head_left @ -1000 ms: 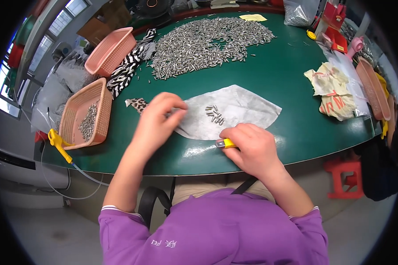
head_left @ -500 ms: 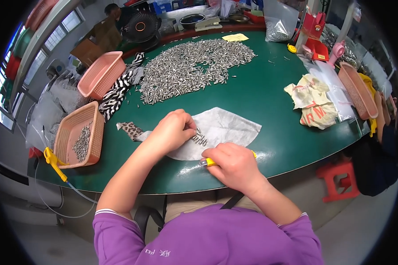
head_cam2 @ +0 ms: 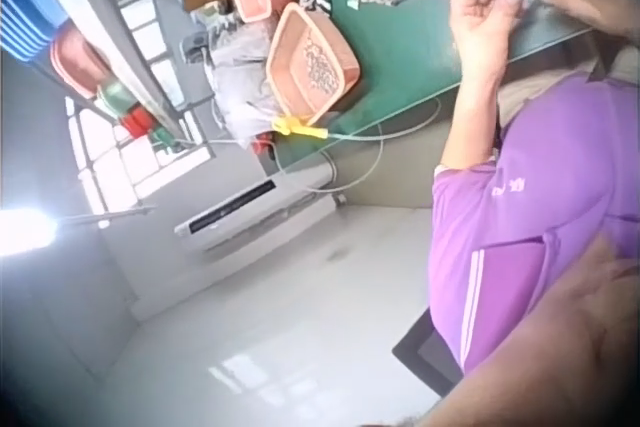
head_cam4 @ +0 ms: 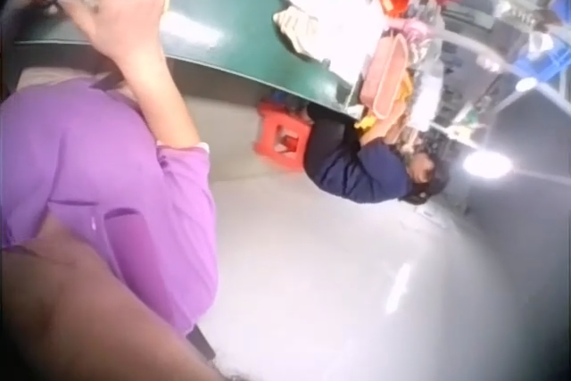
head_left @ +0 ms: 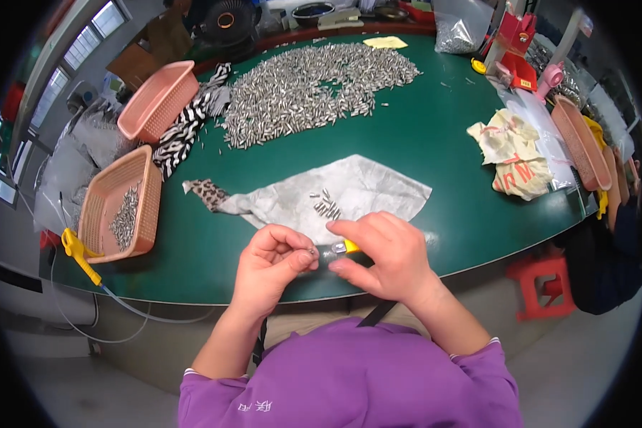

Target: Inserting small metal pins into fabric strips and using a lighter to seal or heat-set them at a factory workbench.

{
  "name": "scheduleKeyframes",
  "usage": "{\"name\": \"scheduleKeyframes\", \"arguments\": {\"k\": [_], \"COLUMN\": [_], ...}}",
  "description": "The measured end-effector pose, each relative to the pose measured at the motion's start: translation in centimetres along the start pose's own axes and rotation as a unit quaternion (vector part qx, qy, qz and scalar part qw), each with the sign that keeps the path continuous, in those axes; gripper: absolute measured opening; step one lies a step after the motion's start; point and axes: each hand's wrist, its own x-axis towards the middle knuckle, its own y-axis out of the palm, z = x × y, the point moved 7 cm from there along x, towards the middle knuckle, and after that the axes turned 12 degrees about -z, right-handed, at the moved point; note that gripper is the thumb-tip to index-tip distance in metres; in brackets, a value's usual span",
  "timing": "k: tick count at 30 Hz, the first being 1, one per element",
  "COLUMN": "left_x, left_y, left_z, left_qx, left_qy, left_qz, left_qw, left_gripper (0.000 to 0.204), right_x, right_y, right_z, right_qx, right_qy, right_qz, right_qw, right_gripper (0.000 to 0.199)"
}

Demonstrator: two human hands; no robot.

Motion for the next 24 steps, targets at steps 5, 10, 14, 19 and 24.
{"name": "scheduleKeyframes", "arguments": {"k": [5,10,14,19,24], "left_x": [-0.7,-0.6,-0.9,-1.1,-1.3], "left_y": [-0.1,-0.4,0.1,0.1,0.2], "left_z": [1.4,1.6,1.5,1.3,1.1], "left_qx": [-0.034,-0.032,0.0,0.035,0.044], "left_qy": [-0.03,-0.017,0.004,0.047,0.07], "left_qz": [0.006,0.0,0.002,-0.014,-0.029], "left_qw": [0.999,0.999,1.0,0.998,0.996], "left_gripper": [0.026,0.014,0.011,0.009,0.009], "right_x": [-0.2,-0.3,-0.6,-0.7,-0.8], "right_y": [0.3,0.3,0.5,0.3,0.5], "right_z": [0.1,0.5,0.8,0.8,0.9], "right_qx": [-0.003,0.043,0.055,0.071,0.079], "right_qy": [-0.016,-0.011,-0.011,-0.015,-0.024], "right_qz": [0.003,0.011,0.002,-0.005,0.005], "right_qw": [1.0,0.999,0.998,0.997,0.997], "right_gripper": [0.034,0.033,0.034,0.03,0.03]}}
